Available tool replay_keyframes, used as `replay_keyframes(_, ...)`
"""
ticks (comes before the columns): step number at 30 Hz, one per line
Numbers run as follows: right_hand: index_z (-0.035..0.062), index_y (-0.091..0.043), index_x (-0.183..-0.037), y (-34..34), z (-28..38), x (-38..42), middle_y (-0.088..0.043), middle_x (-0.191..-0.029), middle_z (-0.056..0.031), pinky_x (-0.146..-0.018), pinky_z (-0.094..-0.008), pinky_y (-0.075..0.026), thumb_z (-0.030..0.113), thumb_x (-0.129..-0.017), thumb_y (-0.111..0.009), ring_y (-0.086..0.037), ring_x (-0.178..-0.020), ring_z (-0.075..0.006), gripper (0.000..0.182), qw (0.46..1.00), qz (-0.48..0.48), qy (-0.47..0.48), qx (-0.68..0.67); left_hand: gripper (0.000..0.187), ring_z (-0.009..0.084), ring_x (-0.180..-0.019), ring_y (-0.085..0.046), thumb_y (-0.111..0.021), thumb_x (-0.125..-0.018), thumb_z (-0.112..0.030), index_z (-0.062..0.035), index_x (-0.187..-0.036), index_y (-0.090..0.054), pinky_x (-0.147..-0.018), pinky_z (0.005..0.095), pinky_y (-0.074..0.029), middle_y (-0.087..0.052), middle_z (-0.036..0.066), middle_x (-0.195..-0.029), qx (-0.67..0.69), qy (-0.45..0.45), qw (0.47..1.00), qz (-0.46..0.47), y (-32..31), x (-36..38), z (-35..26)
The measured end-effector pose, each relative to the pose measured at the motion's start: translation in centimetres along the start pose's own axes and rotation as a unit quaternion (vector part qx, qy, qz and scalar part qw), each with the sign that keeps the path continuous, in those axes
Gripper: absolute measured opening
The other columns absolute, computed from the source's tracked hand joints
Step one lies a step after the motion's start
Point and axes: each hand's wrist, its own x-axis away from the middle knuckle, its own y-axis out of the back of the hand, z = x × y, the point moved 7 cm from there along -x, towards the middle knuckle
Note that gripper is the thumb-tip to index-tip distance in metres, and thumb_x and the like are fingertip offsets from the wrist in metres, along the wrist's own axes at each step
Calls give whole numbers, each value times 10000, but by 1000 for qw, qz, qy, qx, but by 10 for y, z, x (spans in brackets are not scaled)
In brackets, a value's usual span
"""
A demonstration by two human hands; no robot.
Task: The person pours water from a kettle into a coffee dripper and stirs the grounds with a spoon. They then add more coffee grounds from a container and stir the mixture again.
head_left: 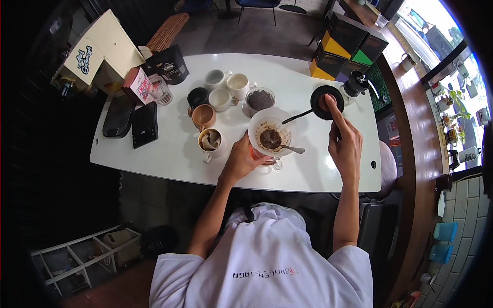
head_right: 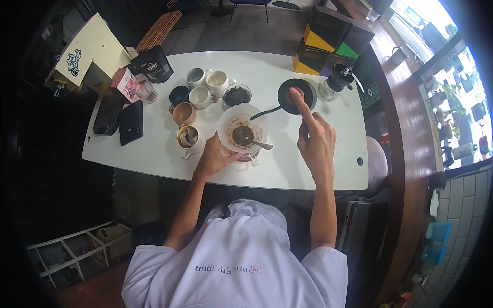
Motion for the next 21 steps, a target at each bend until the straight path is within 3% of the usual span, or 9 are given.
replay_keyframes(21, 391, -488, -1465, 7, 2, 0, -559, -664, -89, -594, -430, -457, -152, -761, -600, -535, -547, -228, 896, 999, 6, 28, 42, 667, 322, -1071, -678, -888, -689, -141, 28, -1233, -542, -918, 413, -545, -686, 181, -1146, 11, 12, 1000, 24, -3, -2, 4)
